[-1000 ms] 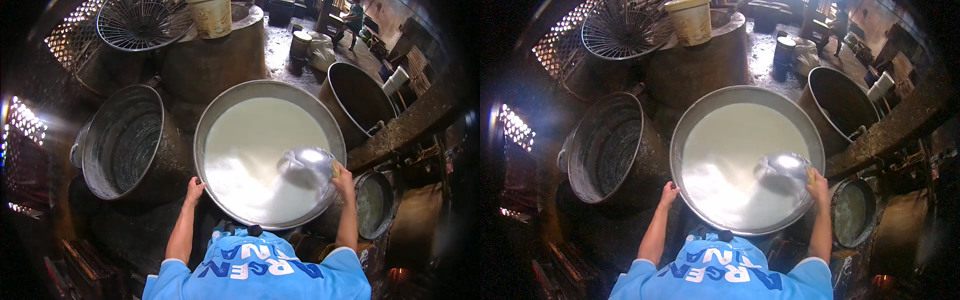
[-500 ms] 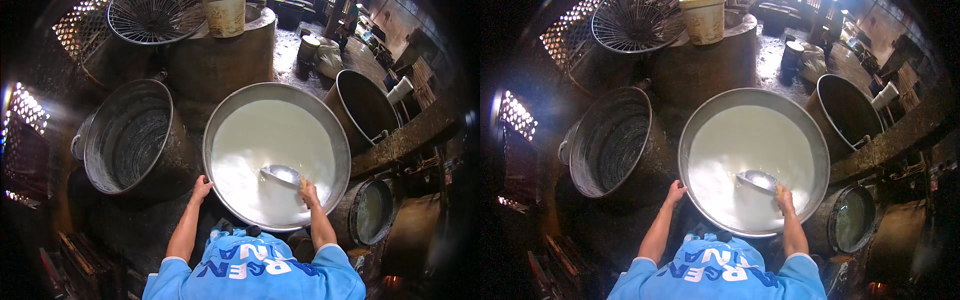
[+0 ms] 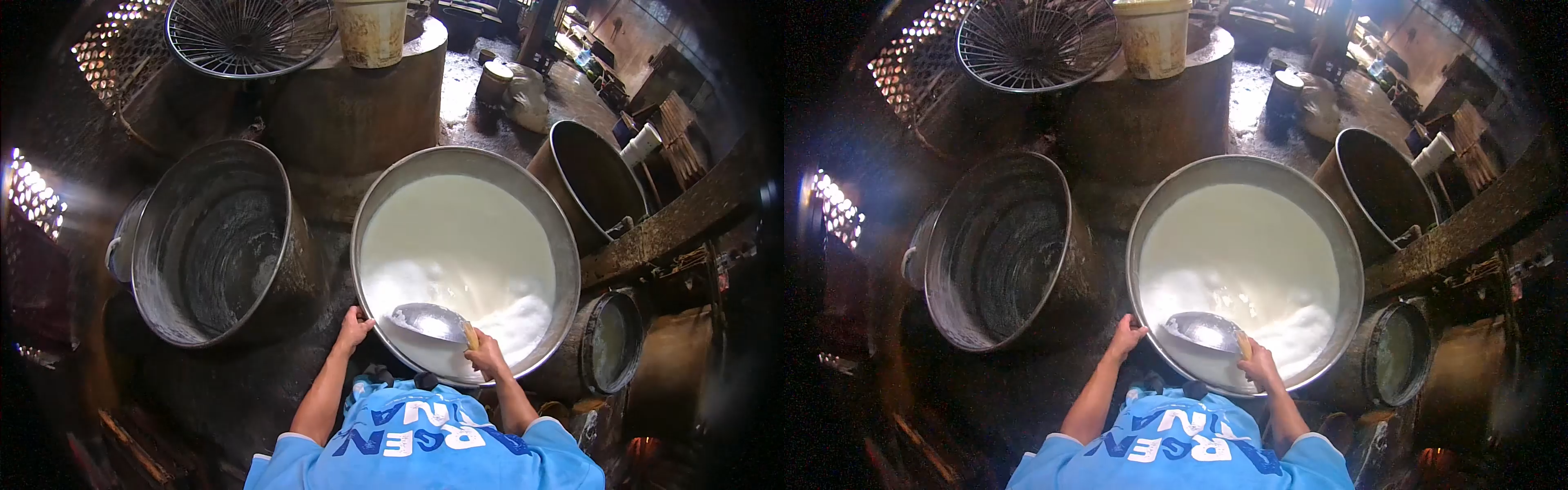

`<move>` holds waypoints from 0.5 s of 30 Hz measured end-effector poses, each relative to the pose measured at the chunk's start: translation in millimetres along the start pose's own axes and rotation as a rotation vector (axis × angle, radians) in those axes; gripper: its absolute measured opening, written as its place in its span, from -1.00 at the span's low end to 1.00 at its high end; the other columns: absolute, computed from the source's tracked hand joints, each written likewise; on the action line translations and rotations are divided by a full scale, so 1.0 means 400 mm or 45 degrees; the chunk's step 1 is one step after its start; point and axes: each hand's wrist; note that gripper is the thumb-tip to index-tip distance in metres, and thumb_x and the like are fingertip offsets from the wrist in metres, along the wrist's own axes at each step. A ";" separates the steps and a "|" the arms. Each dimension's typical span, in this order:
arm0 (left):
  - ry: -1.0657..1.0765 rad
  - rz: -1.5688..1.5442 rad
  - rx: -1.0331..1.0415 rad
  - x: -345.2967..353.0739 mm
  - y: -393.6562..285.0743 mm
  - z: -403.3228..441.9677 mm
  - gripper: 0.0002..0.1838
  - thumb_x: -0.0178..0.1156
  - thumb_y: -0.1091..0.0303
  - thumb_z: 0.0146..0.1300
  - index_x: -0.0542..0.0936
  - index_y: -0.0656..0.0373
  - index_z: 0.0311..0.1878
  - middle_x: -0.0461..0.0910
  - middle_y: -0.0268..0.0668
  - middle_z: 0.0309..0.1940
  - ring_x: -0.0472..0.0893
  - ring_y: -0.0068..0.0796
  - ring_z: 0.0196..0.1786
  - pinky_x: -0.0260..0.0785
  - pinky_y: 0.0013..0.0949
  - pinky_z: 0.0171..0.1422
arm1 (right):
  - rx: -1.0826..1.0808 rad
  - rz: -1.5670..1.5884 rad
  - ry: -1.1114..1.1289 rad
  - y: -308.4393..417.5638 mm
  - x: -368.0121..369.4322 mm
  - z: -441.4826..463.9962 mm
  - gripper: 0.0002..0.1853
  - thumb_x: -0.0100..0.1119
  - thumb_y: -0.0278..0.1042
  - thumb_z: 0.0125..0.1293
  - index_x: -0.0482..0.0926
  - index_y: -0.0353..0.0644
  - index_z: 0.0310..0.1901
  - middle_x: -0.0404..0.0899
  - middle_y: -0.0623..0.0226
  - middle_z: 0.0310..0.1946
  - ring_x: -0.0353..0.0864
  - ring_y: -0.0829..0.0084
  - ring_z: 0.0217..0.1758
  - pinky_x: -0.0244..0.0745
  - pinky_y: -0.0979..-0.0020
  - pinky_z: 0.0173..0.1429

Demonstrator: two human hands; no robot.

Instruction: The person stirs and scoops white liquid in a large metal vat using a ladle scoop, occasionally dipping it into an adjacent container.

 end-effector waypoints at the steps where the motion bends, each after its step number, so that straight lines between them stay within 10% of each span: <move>1: 0.011 -0.008 0.002 -0.002 0.000 0.005 -0.66 0.33 0.46 0.04 0.47 0.29 -0.12 0.56 -0.25 -0.25 0.54 -0.45 -0.19 0.42 -0.37 -0.04 | -0.008 0.049 0.031 0.049 -0.019 -0.025 -0.34 0.19 -0.52 -0.09 0.44 -0.08 0.19 0.57 0.26 -0.53 0.56 0.45 -0.63 0.56 0.39 -0.53; 8: 0.057 -0.046 0.009 -0.002 0.027 0.029 -0.64 0.34 0.51 0.05 0.44 0.30 -0.10 0.55 -0.22 -0.22 0.55 -0.46 -0.18 0.42 -0.39 -0.09 | -0.228 -0.211 0.128 0.410 -0.191 0.032 -0.33 0.17 -0.65 -0.06 0.41 -0.16 0.22 0.55 0.28 -0.49 0.47 0.57 -0.65 0.44 0.49 -0.63; 15: 0.069 0.006 0.010 -0.019 -0.020 0.002 -0.61 0.35 0.42 0.03 0.44 0.32 -0.09 0.57 -0.17 -0.21 0.57 -0.39 -0.18 0.44 -0.35 -0.08 | -0.392 -0.698 -0.285 0.405 -0.009 0.374 -0.52 0.16 -0.45 -0.03 0.44 -0.21 0.04 0.62 -0.04 -0.27 0.62 0.00 -0.14 0.54 0.05 -0.12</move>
Point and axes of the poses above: each hand's wrist, its own z-axis towards the middle knuckle, its own x-axis out of the palm, y = z × x
